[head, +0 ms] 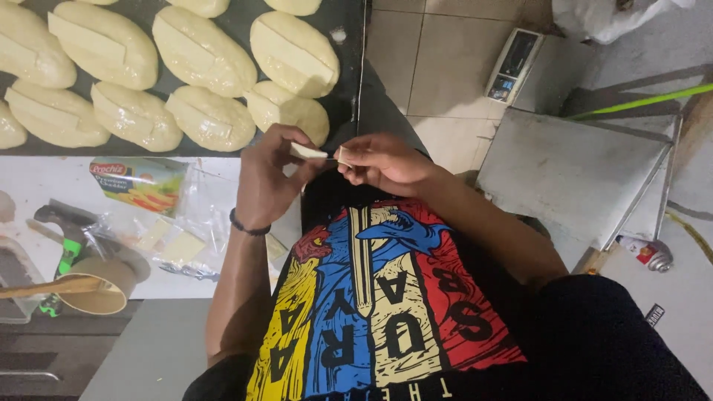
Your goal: Placing individual slices of cheese onto pieces of dough on a baking sheet.
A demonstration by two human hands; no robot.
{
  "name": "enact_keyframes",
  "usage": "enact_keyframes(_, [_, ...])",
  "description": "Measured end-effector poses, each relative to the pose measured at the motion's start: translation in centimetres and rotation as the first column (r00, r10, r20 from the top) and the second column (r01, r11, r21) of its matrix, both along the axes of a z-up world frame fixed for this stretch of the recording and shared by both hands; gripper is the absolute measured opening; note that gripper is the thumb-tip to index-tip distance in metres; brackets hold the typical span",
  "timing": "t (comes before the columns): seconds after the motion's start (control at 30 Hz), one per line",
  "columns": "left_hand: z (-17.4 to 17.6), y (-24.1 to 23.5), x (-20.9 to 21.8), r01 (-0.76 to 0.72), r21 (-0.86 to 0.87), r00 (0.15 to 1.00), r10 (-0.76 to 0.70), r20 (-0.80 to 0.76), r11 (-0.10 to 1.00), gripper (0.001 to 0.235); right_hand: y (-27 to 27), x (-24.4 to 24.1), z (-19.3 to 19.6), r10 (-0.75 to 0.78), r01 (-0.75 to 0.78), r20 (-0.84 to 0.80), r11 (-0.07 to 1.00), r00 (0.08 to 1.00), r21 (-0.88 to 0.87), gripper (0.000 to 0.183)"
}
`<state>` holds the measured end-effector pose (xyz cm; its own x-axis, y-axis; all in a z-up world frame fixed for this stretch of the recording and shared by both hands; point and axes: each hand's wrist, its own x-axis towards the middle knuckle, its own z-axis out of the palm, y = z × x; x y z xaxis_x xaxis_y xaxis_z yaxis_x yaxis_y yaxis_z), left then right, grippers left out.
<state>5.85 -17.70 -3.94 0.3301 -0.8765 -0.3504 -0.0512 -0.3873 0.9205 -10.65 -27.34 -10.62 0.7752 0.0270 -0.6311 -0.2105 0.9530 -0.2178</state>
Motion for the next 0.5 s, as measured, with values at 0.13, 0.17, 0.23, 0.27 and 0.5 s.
enact_keyframes(0.13, [-1.4, 0.7, 0.4, 0.015, 0.054, 0.986, -0.024, 0.167, 0.998, 0.021, -1.0, -0.9, 1.1, 0.009, -0.018, -0.06, 0.989, 0.998, -0.146, 0.016])
enact_keyframes(0.17, [-1.4, 0.5, 0.1, 0.02, 0.071, 0.977, -0.034, 0.208, 0.997, 0.018, -1.3, -1.2, 1.3, -0.009, -0.008, -0.076, 0.975, 0.997, -0.223, 0.017])
enact_keyframes(0.23, [-1.3, 0.0, -0.4, 0.026, 0.089, 0.968, -0.047, 0.248, 0.996, 0.017, -1.7, -1.6, 1.7, -0.03, 0.002, -0.092, 0.955, 0.995, -0.298, 0.019])
enact_keyframes(0.27, [-1.1, -0.4, -0.6, 0.026, 0.065, 0.95, -0.045, 0.309, 0.998, 0.015, -1.8, -1.7, 1.8, -0.044, 0.006, -0.103, 0.937, 0.994, -0.349, 0.02])
enact_keyframes(0.5, [-2.9, -0.2, -1.5, 0.021, 0.015, 0.879, -0.026, 0.477, 1.0, 0.017, -1.8, -1.4, 2.2, -0.066, 0.011, -0.098, 0.876, 0.993, -0.481, 0.025])
